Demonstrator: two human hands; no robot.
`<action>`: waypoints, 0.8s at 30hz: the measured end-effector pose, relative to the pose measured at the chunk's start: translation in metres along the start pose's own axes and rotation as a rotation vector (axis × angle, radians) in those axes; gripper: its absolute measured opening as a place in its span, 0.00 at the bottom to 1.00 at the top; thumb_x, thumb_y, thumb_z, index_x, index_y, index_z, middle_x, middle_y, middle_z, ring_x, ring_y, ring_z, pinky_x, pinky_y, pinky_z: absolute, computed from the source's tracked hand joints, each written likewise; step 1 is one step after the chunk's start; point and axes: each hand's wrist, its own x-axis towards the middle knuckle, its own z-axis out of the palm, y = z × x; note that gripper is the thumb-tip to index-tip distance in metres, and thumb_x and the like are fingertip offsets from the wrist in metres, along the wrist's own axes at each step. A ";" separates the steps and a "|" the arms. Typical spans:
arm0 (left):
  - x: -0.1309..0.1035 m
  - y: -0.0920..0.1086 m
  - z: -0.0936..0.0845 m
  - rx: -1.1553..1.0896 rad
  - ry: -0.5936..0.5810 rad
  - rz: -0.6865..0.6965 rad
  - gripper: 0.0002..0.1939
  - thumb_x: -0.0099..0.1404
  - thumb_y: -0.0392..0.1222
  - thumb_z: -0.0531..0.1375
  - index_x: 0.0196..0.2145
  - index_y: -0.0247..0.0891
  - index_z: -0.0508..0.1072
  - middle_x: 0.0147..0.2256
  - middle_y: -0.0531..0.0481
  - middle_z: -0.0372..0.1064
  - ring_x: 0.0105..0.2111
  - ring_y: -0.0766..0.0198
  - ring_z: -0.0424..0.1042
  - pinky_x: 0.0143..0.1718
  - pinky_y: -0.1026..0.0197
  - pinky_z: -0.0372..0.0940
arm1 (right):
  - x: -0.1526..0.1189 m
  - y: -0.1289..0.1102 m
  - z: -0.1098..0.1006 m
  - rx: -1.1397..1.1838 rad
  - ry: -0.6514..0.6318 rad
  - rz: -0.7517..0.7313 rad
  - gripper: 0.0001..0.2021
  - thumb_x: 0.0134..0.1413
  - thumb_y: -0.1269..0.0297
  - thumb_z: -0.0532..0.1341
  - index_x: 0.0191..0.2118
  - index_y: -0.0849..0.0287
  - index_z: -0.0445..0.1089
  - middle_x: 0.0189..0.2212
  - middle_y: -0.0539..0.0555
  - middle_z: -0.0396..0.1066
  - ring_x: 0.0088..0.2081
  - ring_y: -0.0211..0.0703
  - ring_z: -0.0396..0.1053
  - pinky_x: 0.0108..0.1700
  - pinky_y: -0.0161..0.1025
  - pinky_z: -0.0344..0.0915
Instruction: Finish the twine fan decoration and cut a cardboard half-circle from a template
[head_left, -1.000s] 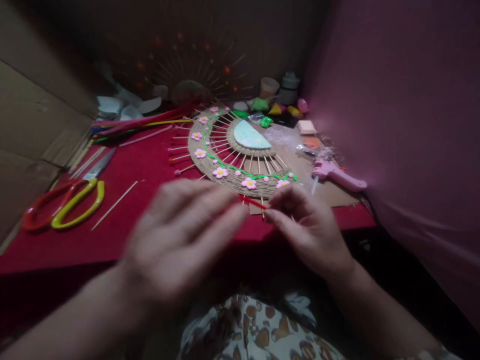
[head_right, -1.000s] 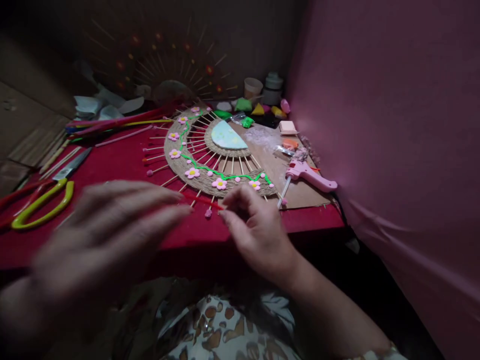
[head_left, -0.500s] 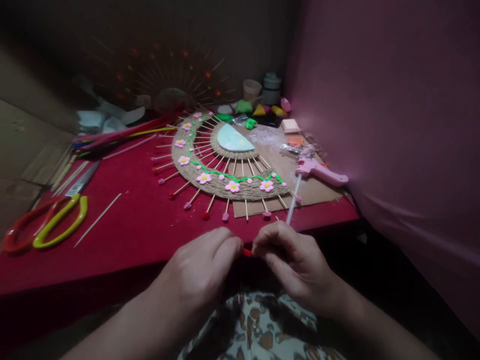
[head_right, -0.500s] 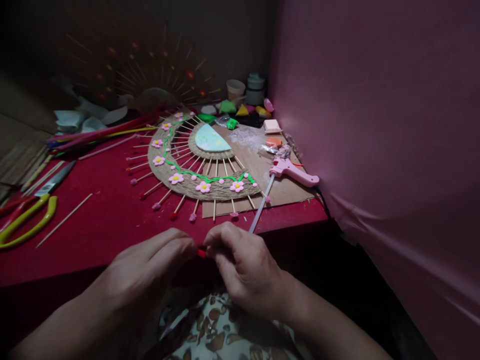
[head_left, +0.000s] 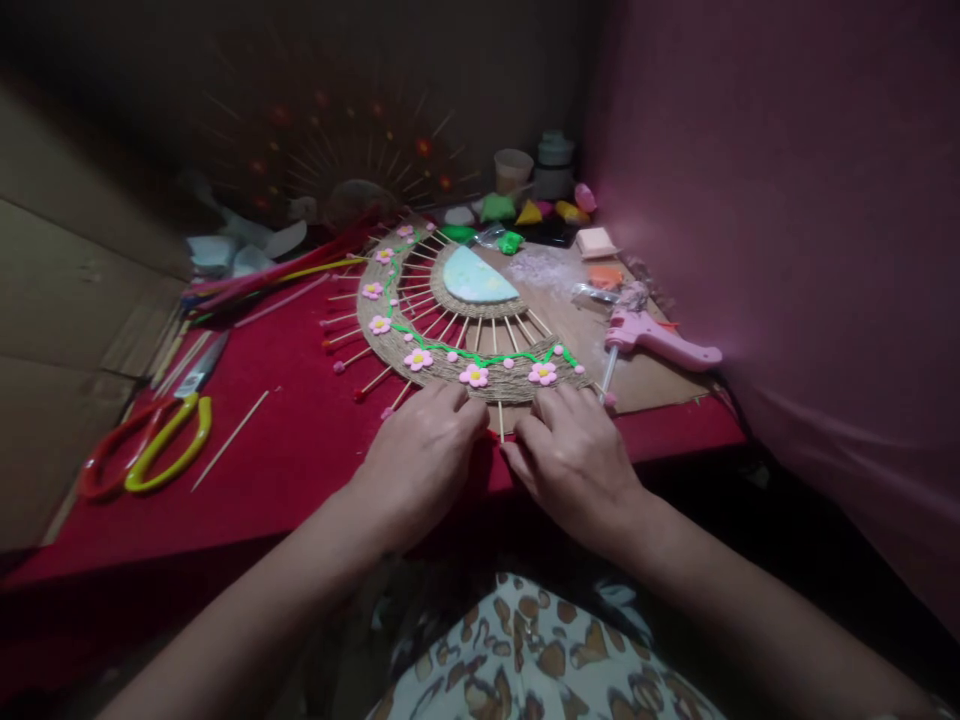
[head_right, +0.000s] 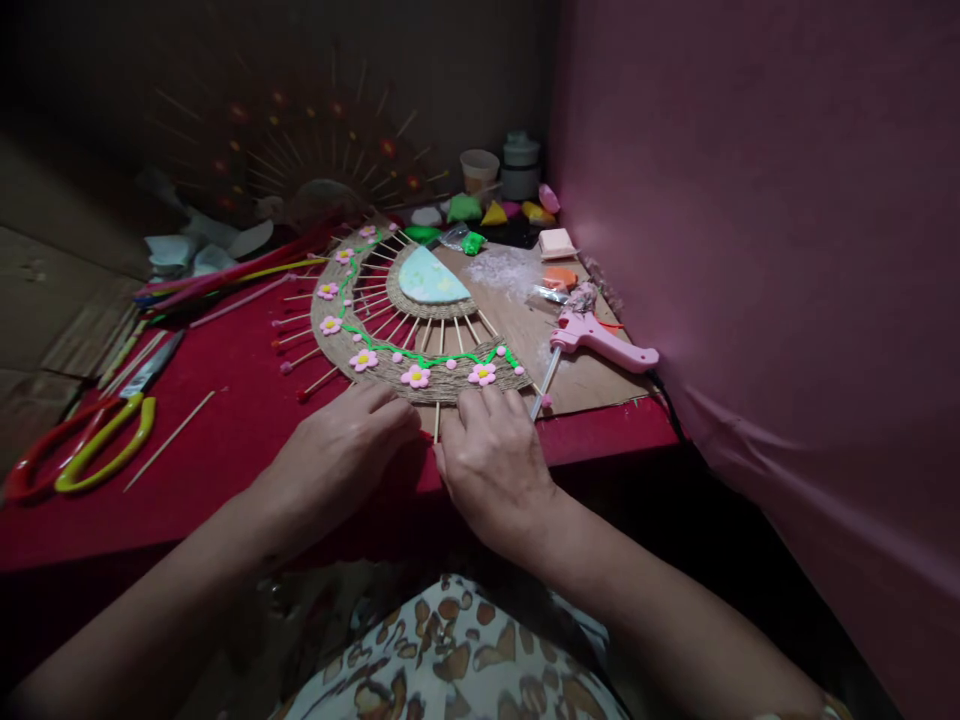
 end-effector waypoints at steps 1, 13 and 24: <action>0.001 0.000 0.000 -0.007 -0.002 0.016 0.07 0.64 0.33 0.53 0.29 0.36 0.67 0.32 0.48 0.64 0.31 0.62 0.62 0.28 0.61 0.57 | 0.001 -0.001 0.001 -0.013 0.005 -0.002 0.08 0.54 0.67 0.57 0.26 0.60 0.69 0.26 0.57 0.66 0.32 0.47 0.57 0.35 0.43 0.51; 0.009 0.002 0.009 -0.221 -0.018 0.042 0.07 0.66 0.33 0.49 0.34 0.34 0.66 0.37 0.45 0.66 0.38 0.59 0.62 0.41 0.55 0.61 | -0.003 0.000 0.007 0.009 0.085 0.024 0.08 0.55 0.69 0.54 0.30 0.63 0.70 0.25 0.57 0.65 0.31 0.47 0.56 0.36 0.43 0.53; 0.003 0.002 0.013 -0.261 0.070 0.094 0.09 0.67 0.34 0.47 0.34 0.34 0.66 0.36 0.45 0.65 0.37 0.59 0.62 0.41 0.54 0.62 | -0.003 0.000 0.006 0.107 0.085 0.030 0.11 0.55 0.71 0.53 0.24 0.61 0.68 0.23 0.55 0.64 0.29 0.44 0.56 0.35 0.42 0.55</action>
